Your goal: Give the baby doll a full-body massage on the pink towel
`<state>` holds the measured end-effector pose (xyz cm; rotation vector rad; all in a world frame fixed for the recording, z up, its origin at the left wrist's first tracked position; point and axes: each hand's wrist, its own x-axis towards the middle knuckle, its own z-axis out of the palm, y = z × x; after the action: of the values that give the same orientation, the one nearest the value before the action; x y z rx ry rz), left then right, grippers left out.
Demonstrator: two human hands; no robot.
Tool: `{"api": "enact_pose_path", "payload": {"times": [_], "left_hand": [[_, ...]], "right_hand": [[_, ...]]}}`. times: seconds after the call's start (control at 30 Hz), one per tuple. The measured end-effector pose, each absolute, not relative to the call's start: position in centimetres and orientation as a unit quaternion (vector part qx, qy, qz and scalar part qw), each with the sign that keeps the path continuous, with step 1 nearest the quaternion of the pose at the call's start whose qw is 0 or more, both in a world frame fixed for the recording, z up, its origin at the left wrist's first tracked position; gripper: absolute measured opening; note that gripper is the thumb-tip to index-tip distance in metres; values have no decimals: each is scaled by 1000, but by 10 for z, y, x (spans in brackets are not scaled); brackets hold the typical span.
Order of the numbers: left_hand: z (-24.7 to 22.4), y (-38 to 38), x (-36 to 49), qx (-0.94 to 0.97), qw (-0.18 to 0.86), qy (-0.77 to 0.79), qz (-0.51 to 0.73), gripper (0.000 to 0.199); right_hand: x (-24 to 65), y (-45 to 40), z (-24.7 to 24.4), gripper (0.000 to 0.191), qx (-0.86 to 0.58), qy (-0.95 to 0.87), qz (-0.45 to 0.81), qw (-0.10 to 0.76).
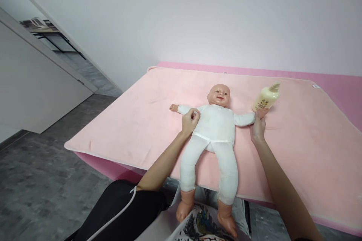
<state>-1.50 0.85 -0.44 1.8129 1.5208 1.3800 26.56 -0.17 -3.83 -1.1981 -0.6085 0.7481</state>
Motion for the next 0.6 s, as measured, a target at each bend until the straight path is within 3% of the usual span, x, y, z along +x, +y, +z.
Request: {"api": "enact_pose_path", "payload": {"times": [0.6], "left_hand": [[-3, 7, -15, 659, 198, 522, 504, 8]], "right_hand": [[268, 0, -40, 56, -548, -274, 337, 714]]}}
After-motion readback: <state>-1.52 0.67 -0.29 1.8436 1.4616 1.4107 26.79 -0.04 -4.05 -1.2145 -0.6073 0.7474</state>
